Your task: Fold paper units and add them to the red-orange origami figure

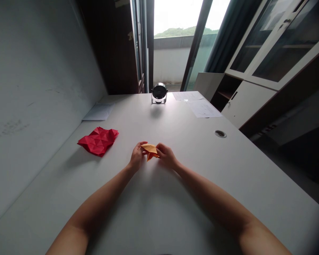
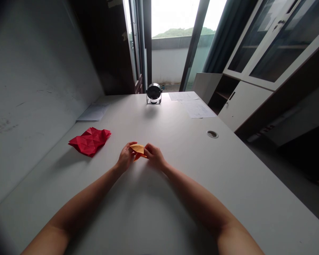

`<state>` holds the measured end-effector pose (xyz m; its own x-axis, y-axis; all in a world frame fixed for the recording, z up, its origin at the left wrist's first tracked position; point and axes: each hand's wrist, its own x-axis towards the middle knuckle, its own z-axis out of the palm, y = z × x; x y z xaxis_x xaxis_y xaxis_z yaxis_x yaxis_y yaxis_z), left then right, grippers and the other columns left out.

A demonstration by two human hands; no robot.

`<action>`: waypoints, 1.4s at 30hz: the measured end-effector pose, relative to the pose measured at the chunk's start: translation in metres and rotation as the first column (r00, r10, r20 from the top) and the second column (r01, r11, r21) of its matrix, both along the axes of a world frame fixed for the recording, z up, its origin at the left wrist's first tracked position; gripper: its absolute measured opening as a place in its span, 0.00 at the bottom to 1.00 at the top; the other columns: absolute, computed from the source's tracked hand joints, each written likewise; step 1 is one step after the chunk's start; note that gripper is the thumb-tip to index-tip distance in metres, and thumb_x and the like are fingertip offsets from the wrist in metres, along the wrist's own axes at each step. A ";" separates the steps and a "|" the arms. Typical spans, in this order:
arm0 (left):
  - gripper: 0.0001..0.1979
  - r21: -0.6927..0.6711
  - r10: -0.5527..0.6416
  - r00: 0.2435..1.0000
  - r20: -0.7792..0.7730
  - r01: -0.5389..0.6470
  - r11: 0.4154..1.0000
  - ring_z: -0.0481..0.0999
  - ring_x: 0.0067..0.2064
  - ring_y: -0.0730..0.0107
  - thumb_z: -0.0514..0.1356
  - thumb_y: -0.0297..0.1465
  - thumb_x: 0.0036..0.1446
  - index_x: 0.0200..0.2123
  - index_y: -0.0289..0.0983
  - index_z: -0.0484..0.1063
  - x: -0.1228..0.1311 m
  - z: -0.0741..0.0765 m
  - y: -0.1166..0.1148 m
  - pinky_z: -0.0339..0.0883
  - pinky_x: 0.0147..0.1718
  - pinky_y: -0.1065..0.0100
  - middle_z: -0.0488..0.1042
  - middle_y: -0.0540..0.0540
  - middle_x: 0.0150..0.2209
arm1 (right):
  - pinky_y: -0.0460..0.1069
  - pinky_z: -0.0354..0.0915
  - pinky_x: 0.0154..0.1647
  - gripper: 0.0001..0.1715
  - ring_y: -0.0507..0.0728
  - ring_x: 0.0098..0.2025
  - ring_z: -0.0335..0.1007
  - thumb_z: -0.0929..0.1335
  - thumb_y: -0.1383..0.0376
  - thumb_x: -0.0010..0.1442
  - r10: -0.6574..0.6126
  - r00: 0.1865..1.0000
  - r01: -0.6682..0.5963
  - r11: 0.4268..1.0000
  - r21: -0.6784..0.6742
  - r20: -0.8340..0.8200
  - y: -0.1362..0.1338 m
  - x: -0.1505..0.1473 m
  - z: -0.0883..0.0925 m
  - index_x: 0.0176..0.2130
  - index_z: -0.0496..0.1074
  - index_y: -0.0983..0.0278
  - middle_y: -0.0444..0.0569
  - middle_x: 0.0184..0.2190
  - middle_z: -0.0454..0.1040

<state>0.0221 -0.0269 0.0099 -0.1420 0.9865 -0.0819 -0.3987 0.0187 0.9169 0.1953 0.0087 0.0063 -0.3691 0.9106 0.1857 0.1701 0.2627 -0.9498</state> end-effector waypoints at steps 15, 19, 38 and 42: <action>0.24 -0.010 -0.088 0.985 0.146 0.090 0.996 0.74 0.32 0.71 0.71 0.30 0.45 0.48 0.35 0.73 -0.007 0.007 0.002 0.66 0.33 0.70 0.75 0.47 0.32 | 0.46 0.60 0.32 0.14 0.52 0.29 0.65 0.65 0.55 0.62 0.145 0.984 -0.155 0.984 -0.092 -0.108 0.002 0.000 0.003 0.38 0.74 0.63 0.43 0.28 0.73; 0.24 0.007 -0.075 0.976 0.206 0.075 0.997 0.73 0.31 0.72 0.71 0.31 0.46 0.48 0.37 0.73 -0.007 0.007 0.001 0.65 0.33 0.70 0.74 0.49 0.32 | 0.47 0.63 0.35 0.13 0.53 0.32 0.69 0.67 0.57 0.60 0.151 0.977 -0.164 0.983 -0.077 -0.153 0.003 -0.001 -0.001 0.40 0.75 0.62 0.44 0.31 0.75; 0.25 0.037 -0.109 0.978 0.180 0.104 0.994 0.79 0.40 0.63 0.72 0.42 0.49 0.45 0.33 0.72 -0.002 0.005 -0.001 0.71 0.41 0.65 0.79 0.41 0.40 | 0.49 0.69 0.37 0.24 0.55 0.37 0.72 0.67 0.62 0.63 0.160 0.983 -0.175 0.960 0.219 0.084 -0.006 0.003 0.008 0.58 0.68 0.57 0.50 0.43 0.76; 0.22 0.044 -0.159 0.978 0.137 0.154 0.987 0.79 0.40 0.62 0.71 0.40 0.52 0.45 0.34 0.72 0.002 0.013 -0.006 0.72 0.39 0.63 0.79 0.41 0.41 | 0.50 0.69 0.39 0.25 0.55 0.37 0.71 0.67 0.62 0.63 0.205 0.976 -0.216 0.952 0.218 0.071 -0.005 0.005 0.008 0.59 0.68 0.56 0.49 0.41 0.75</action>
<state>0.0240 -0.0327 0.0227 0.0252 0.9980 -0.0571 -0.5175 0.0619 0.8534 0.2005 0.0033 0.0142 -0.5611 0.7489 0.3526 0.1315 0.5012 -0.8553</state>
